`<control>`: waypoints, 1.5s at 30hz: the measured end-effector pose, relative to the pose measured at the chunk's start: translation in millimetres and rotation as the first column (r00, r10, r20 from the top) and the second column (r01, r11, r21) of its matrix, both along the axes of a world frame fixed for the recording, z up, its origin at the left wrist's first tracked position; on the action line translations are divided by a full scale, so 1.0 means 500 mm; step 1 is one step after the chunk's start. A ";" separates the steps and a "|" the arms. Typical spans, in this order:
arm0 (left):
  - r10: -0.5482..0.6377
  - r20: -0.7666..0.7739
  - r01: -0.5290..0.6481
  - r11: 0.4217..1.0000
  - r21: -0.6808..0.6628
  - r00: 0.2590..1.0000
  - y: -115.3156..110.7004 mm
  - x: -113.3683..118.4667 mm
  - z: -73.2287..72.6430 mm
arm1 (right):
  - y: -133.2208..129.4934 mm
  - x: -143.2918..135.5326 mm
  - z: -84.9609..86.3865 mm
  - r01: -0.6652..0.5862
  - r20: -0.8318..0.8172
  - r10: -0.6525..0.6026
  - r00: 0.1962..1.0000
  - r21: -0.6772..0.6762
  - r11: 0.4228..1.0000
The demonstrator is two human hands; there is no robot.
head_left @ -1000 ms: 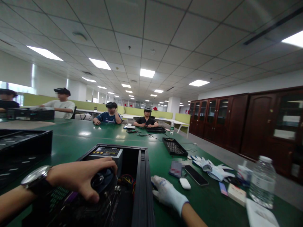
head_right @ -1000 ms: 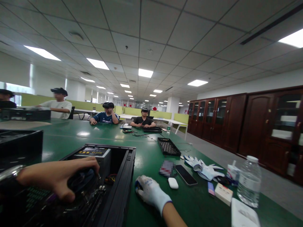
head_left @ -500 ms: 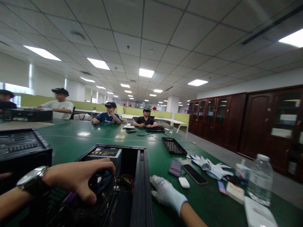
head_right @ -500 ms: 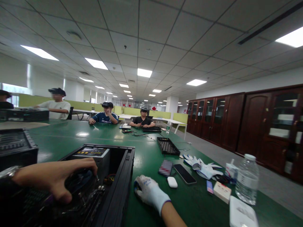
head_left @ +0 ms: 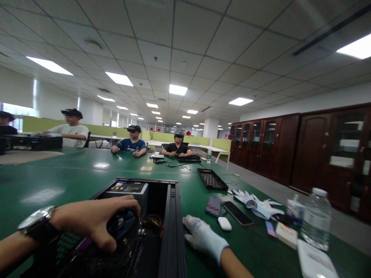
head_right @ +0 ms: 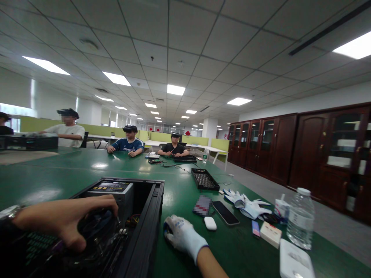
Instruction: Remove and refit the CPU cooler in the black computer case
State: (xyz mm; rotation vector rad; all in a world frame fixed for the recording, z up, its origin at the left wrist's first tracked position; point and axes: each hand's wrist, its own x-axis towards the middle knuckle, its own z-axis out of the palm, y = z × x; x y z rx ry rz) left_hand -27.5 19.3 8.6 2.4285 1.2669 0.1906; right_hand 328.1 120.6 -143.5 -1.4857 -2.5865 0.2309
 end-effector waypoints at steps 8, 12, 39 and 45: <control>-0.019 0.009 0.019 1.000 0.006 1.000 0.004 -0.001 0.001 | 0.021 0.008 -0.023 -0.014 -0.014 0.014 1.000 0.014 1.000; 0.004 0.010 -0.004 1.000 -0.004 1.000 0.000 -0.001 0.001 | 0.016 0.006 -0.018 -0.003 -0.013 0.004 1.000 0.015 1.000; 0.012 -0.008 -0.012 0.998 -0.057 1.000 -0.005 0.001 0.007 | -0.017 -0.010 0.024 0.009 0.070 -0.008 0.997 -0.010 1.000; 0.021 -0.008 -0.022 0.996 -0.091 1.000 -0.003 -0.002 0.009 | -0.032 -0.017 0.039 0.024 0.111 -0.020 0.994 -0.029 0.999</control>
